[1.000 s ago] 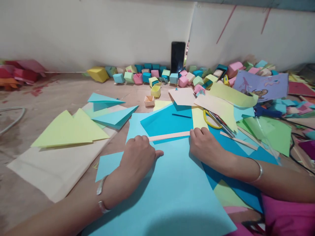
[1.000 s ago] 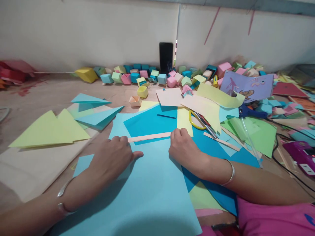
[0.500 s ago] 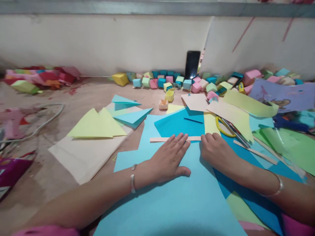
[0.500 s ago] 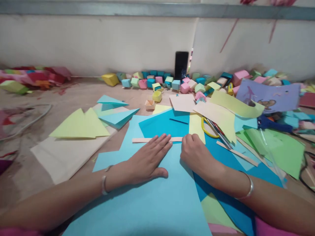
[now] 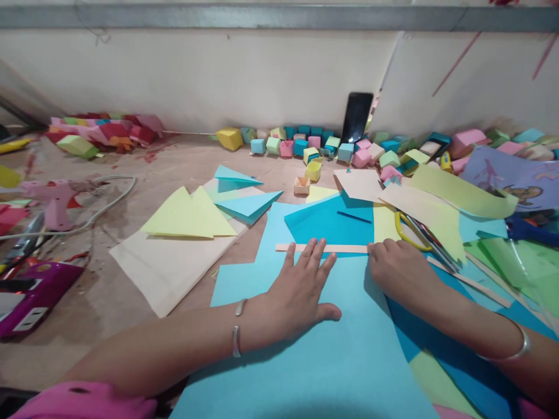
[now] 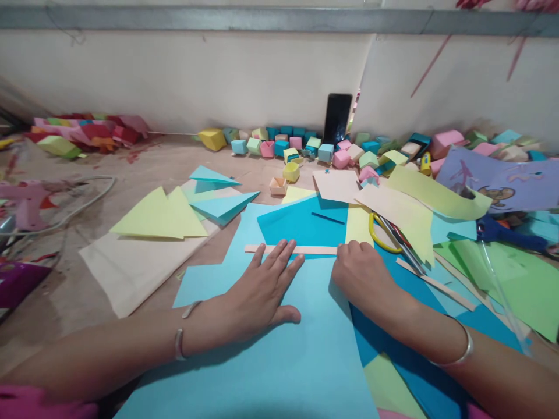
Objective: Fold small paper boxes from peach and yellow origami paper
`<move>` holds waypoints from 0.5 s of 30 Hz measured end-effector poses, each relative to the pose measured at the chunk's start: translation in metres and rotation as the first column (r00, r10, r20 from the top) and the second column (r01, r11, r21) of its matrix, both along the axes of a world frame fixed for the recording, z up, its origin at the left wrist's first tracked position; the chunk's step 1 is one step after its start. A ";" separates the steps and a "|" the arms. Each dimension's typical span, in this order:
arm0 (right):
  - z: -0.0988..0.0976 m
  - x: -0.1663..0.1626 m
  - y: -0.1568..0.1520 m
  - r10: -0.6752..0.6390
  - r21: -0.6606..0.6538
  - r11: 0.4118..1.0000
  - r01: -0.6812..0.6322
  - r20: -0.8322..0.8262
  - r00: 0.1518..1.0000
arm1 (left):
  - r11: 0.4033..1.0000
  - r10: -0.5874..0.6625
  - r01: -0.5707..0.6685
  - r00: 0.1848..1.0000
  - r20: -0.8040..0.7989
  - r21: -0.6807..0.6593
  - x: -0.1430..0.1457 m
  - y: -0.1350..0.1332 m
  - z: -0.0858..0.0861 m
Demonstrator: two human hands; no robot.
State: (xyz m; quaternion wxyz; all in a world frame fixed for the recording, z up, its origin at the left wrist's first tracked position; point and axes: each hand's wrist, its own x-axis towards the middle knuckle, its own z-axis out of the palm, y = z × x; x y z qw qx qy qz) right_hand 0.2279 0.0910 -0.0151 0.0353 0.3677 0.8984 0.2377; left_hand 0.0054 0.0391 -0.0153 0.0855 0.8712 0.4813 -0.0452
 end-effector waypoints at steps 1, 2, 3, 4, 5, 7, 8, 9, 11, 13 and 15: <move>0.001 0.001 0.003 -0.022 -0.007 1.000 0.022 -0.030 0.999 | 1.000 -0.004 0.004 1.000 0.002 0.005 0.000 0.000 0.000; 0.001 0.001 0.007 -0.040 -0.021 0.999 0.039 -0.065 0.997 | 1.000 -0.011 0.011 1.000 0.005 0.014 0.000 0.001 0.000; 0.001 0.000 0.011 -0.052 -0.044 0.998 0.048 -0.104 0.993 | 1.000 -0.017 0.017 1.000 0.004 0.024 0.000 0.001 0.000; 0.001 0.000 0.016 -0.055 -0.078 0.996 0.045 -0.142 0.988 | 0.999 -0.022 0.022 1.000 -0.002 0.032 -0.001 0.001 0.000; 0.001 -0.001 0.020 -0.055 -0.122 0.992 0.033 -0.183 0.982 | 0.999 -0.027 0.027 1.000 -0.010 0.037 -0.001 0.001 0.000; -0.001 -0.002 0.030 -0.069 -0.238 0.971 0.008 -0.250 0.966 | 0.998 -0.033 0.034 0.999 -0.016 0.044 -0.001 -0.001 -0.001; -0.002 -0.002 0.034 -0.095 -0.302 0.953 0.008 -0.275 0.957 | 0.998 -0.035 0.035 0.999 -0.013 0.048 -0.001 -0.001 -0.001; -0.002 -0.002 0.037 -0.124 -0.368 0.930 0.008 -0.294 0.948 | 0.998 -0.035 0.035 0.999 -0.007 0.054 -0.001 -0.001 -0.001; -0.002 0.000 0.042 -0.165 -0.470 0.882 -0.008 -0.325 0.931 | 0.996 -0.030 0.029 0.999 0.011 0.086 0.000 0.002 0.000; 0.000 0.000 0.043 -0.133 -0.467 0.882 -0.064 -0.376 0.917 | 0.987 -0.028 0.022 0.999 0.037 0.158 0.000 0.008 0.002; 0.003 -0.002 0.040 -0.023 -0.320 0.938 -0.134 -0.444 0.896 | 0.961 -0.039 0.013 0.995 0.087 0.276 -0.002 0.018 0.005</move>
